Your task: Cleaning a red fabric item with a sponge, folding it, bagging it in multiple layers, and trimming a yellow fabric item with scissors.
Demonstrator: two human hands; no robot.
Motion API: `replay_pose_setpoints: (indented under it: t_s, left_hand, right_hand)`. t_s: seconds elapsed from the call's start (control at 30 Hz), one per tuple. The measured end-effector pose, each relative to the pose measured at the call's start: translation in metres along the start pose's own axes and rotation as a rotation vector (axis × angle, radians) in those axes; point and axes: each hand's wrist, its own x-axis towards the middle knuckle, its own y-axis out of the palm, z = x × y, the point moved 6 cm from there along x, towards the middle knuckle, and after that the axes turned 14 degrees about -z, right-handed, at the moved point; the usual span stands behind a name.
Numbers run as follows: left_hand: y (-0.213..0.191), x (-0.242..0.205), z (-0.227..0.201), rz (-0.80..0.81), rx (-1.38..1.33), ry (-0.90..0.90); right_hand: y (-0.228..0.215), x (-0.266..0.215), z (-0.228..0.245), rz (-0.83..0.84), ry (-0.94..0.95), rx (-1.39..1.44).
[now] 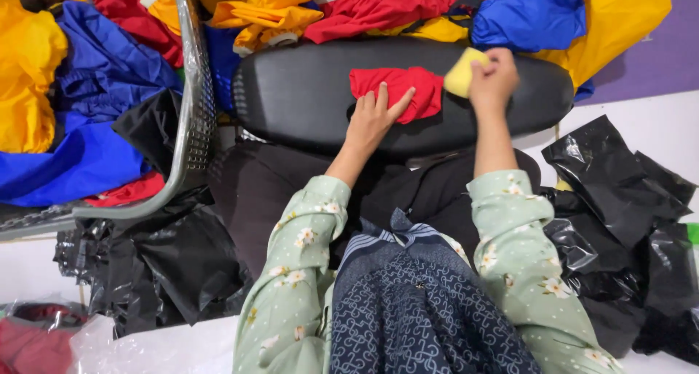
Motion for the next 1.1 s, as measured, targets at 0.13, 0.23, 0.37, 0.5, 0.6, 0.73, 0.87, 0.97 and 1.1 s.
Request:
replay_pose_setpoints:
  t_s: [0.13, 0.23, 0.37, 0.5, 0.6, 0.73, 0.87, 0.97, 1.1]
  left_hand:
    - [-0.031, 0.006, 0.020, -0.215, -0.040, -0.134]
    - [-0.042, -0.003, 0.028, -0.113, -0.085, -0.306]
    - [-0.077, -0.007, 0.023, -0.083, -0.352, -0.502]
    - [-0.139, -0.004, -0.009, -0.053, -0.168, -0.432]
    - [-0.156, -0.021, -0.031, -0.005, -0.216, -0.416]
    - [-0.186, -0.025, -0.025, 0.091, -0.361, -0.384]
    - [-0.225, -0.062, -0.018, 0.230, -0.772, -0.266]
    - [-0.258, -0.085, 0.039, -0.062, -0.797, -0.301]
    - [-0.303, -0.148, 0.139, -0.308, -0.081, -0.382]
  right_hand:
    - [0.002, -0.023, -0.068, 0.061, 0.204, -0.270]
    - [-0.018, -0.021, 0.050, 0.004, 0.184, -0.035]
    - [-0.006, -0.103, 0.168, 0.475, 0.827, 0.777]
    - [-0.009, -0.147, 0.191, 0.463, 0.796, 1.031]
    - [-0.015, -0.153, 0.181, 0.345, 0.889, 0.890]
    - [0.000, -0.168, 0.132, 0.205, 1.162, 0.665]
    - [-0.010, -0.150, 0.131, 0.113, 1.306, 0.729]
    - [-0.007, -0.143, 0.132, 0.106, 1.360, 0.929]
    - [-0.015, -0.134, 0.128, 0.078, 1.356, 0.948]
